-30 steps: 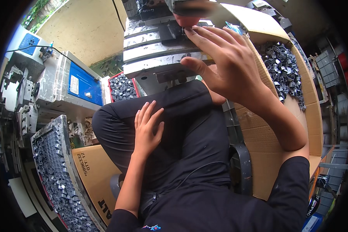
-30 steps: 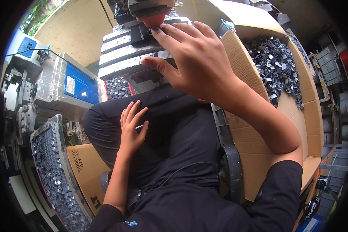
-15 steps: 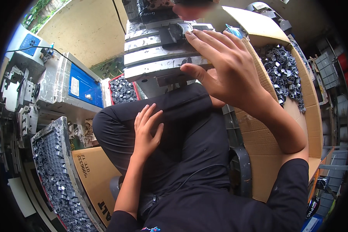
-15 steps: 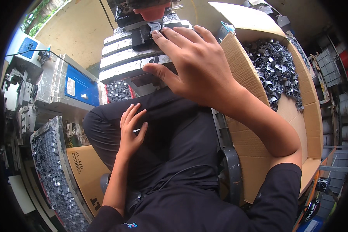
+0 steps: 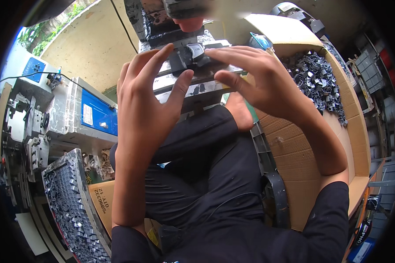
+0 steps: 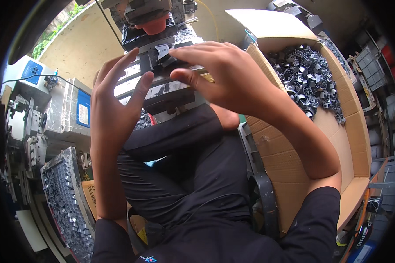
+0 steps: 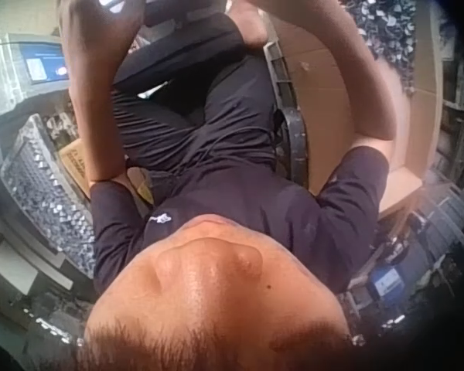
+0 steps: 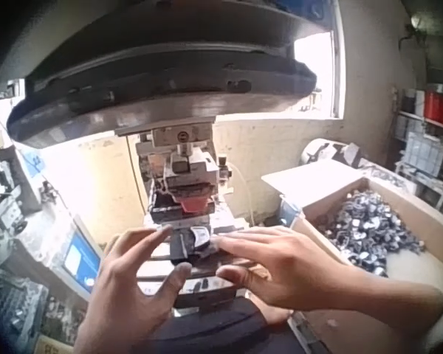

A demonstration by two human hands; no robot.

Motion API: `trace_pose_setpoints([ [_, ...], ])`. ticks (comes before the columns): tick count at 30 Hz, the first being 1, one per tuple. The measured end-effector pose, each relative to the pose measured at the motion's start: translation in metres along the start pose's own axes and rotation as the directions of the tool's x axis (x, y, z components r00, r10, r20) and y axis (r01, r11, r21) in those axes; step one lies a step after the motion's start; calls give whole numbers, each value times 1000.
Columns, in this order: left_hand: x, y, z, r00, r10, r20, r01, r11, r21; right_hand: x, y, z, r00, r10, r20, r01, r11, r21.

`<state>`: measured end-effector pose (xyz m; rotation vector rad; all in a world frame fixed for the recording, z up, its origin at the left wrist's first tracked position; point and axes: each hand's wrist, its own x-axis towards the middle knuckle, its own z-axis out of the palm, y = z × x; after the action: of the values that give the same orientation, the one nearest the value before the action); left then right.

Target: Operating a pad printing machine to apply icons onto small plastic automotive parts.

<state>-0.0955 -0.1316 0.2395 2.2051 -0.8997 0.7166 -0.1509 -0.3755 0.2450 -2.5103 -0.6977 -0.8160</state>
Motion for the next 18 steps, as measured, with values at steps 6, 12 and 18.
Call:
trace_pose_setpoints([
  [6,34,-9,16,983,-45,179,58,996,-68,-9,89,-82,944,330,2,-329,941,-72],
  [12,34,-14,22,972,-133,194,180,953,-245,-76,176,-105,660,748,67,-648,613,-453],
  [18,32,-41,7,978,-200,-63,168,925,-340,-121,208,-84,652,750,114,-565,580,-587],
])
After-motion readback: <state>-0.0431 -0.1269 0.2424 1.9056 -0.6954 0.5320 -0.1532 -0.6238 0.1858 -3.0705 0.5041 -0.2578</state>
